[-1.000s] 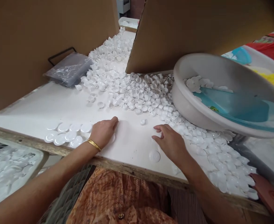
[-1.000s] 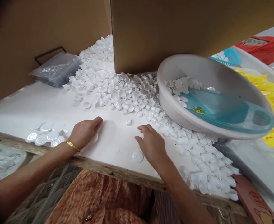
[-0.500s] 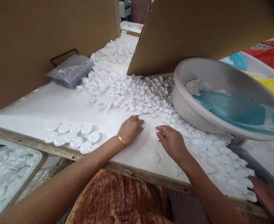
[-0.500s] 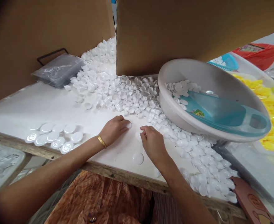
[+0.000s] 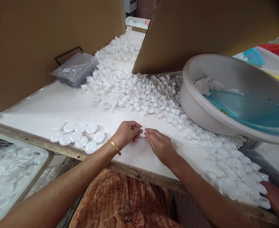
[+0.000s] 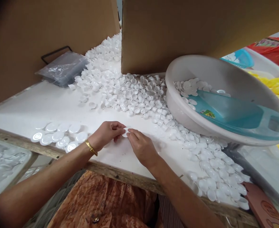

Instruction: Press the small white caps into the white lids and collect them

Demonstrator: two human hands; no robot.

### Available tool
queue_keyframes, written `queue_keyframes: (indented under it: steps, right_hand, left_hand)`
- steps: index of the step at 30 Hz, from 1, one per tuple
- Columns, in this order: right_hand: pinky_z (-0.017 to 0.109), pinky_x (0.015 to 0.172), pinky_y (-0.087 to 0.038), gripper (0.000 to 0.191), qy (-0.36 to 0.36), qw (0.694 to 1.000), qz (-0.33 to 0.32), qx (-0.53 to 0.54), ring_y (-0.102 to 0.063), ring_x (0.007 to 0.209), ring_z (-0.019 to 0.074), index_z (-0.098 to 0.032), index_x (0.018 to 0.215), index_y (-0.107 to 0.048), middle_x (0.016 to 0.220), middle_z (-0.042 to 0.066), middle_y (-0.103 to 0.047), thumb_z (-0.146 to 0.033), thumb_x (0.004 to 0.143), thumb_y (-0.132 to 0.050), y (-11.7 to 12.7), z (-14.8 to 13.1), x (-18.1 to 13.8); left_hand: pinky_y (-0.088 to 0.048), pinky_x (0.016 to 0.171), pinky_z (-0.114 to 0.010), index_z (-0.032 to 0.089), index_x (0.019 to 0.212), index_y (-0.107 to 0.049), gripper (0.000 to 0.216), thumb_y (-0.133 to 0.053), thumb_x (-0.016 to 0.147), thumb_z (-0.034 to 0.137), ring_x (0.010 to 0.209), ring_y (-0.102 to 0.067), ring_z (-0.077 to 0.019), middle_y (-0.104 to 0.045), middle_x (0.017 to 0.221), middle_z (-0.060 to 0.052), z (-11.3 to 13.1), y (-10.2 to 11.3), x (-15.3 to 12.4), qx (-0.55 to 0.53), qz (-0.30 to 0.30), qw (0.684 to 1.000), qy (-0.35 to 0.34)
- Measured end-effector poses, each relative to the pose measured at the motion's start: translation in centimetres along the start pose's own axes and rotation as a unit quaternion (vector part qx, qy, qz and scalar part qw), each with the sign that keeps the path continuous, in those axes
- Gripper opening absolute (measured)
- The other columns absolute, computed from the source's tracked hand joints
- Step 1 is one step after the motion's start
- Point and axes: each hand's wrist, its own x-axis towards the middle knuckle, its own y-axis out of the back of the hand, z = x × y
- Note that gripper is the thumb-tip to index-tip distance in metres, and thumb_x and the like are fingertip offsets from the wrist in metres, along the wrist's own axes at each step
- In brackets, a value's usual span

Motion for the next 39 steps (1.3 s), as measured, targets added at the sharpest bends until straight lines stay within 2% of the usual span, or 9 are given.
queue_keyframes:
  steps: [6, 14, 17, 19, 22, 24, 27, 35, 39]
  right_hand:
    - [0.030, 0.091, -0.049, 0.023, 0.022, 0.998, -0.038, -0.044, -0.056, 0.106, 0.0176, -0.011, 0.105, -0.059, 0.112, 0.012, -0.061, -0.009, 0.087, -0.045, -1.1, 0.9, -1.4]
    - [0.029, 0.090, -0.050, 0.022, 0.015, 0.996, -0.045, -0.078, -0.057, 0.104, 0.0164, -0.014, 0.103, -0.061, 0.113, 0.009, -0.062, -0.012, 0.088, -0.045, -1.2, 1.0, -1.1]
    - [0.027, 0.090, -0.049, 0.021, 0.002, 0.995, -0.029, -0.091, -0.059, 0.101, 0.0153, -0.014, 0.101, -0.062, 0.111, 0.008, -0.064, -0.012, 0.087, -0.047, -1.1, 0.8, -0.9]
    - [0.026, 0.089, -0.049, 0.020, 0.003, 0.995, -0.022, -0.098, -0.059, 0.100, 0.0151, -0.014, 0.100, -0.063, 0.111, 0.007, -0.064, -0.012, 0.086, -0.048, -0.9, 0.6, -0.9]
    - [0.027, 0.090, -0.048, 0.021, 0.019, 0.994, -0.022, -0.103, -0.059, 0.101, 0.0164, -0.013, 0.101, -0.063, 0.111, 0.008, -0.064, -0.011, 0.085, -0.050, -0.6, 0.4, -1.0]
    - [0.029, 0.091, -0.047, 0.021, 0.029, 0.994, -0.017, -0.106, -0.059, 0.102, 0.0180, -0.011, 0.100, -0.064, 0.107, 0.009, -0.065, -0.009, 0.085, -0.050, -0.5, 0.4, -1.2]
    - [0.033, 0.092, -0.047, 0.023, 0.042, 0.994, -0.017, -0.101, -0.058, 0.105, 0.0204, -0.012, 0.100, -0.064, 0.107, 0.010, -0.065, -0.008, 0.085, -0.048, -0.6, 0.5, -1.7]
    - [0.032, 0.092, -0.047, 0.022, 0.045, 0.994, -0.010, -0.103, -0.058, 0.106, 0.0208, -0.010, 0.101, -0.063, 0.109, 0.012, -0.064, -0.007, 0.082, -0.054, -1.1, 0.6, -2.3]
    - [0.032, 0.087, -0.049, 0.022, 0.053, 0.992, 0.000, -0.115, -0.062, 0.097, 0.0198, -0.011, 0.102, -0.061, 0.106, 0.011, -0.066, -0.009, 0.081, -0.055, -1.0, 0.3, -2.2]
  left_hand:
    - [-0.038, 0.041, -0.021, 0.016, 0.075, -0.057, 0.006, -0.059, 0.070, 0.019, 0.038, -0.048, -0.0084, -0.053, 0.047, 0.005, -1.4, -0.3, 0.9, 0.072, 0.008, 0.997, -0.013]
    - [-0.039, 0.044, -0.022, 0.018, 0.072, -0.051, 0.006, -0.056, 0.072, 0.021, 0.041, -0.049, -0.0098, -0.051, 0.049, 0.005, -0.7, -0.2, 1.4, 0.099, -0.020, 0.995, -0.012]
    - [-0.040, 0.050, -0.025, 0.018, 0.075, -0.052, 0.005, -0.055, 0.073, 0.022, 0.050, -0.051, -0.0122, -0.054, 0.058, 0.002, -0.1, -0.3, 1.5, 0.192, -0.005, 0.981, -0.042]
    - [-0.042, 0.061, -0.028, 0.018, 0.084, -0.055, 0.010, -0.051, 0.078, 0.023, 0.065, -0.054, -0.0154, -0.056, 0.073, -0.003, 0.3, -0.8, 1.8, 0.281, 0.077, 0.950, -0.110]
    - [-0.040, 0.076, -0.035, 0.017, 0.099, -0.054, 0.021, -0.041, 0.084, 0.023, 0.089, -0.050, -0.0217, -0.052, 0.093, -0.009, 0.8, -2.0, 2.6, 0.410, 0.183, 0.866, -0.219]
    - [-0.038, 0.078, -0.038, 0.018, 0.102, -0.053, 0.022, -0.043, 0.083, 0.022, 0.095, -0.046, -0.0252, -0.050, 0.097, -0.011, 0.8, -2.7, 3.2, 0.489, 0.175, 0.819, -0.245]
    - [-0.035, 0.078, -0.040, 0.020, 0.105, -0.051, 0.025, -0.048, 0.080, 0.023, 0.096, -0.043, -0.0267, -0.048, 0.101, -0.011, 0.3, -3.1, 3.7, 0.544, 0.146, 0.787, -0.252]
    - [-0.032, 0.078, -0.042, 0.020, 0.103, -0.051, 0.022, -0.040, 0.084, 0.025, 0.097, -0.040, -0.0260, -0.047, 0.100, -0.010, -0.4, -2.8, 3.7, 0.526, 0.126, 0.808, -0.233]
    - [-0.034, 0.078, -0.042, 0.021, 0.106, -0.053, 0.030, -0.035, 0.088, 0.037, 0.095, -0.042, -0.0254, -0.048, 0.099, -0.010, -0.2, -3.0, 3.0, 0.502, 0.142, 0.819, -0.239]
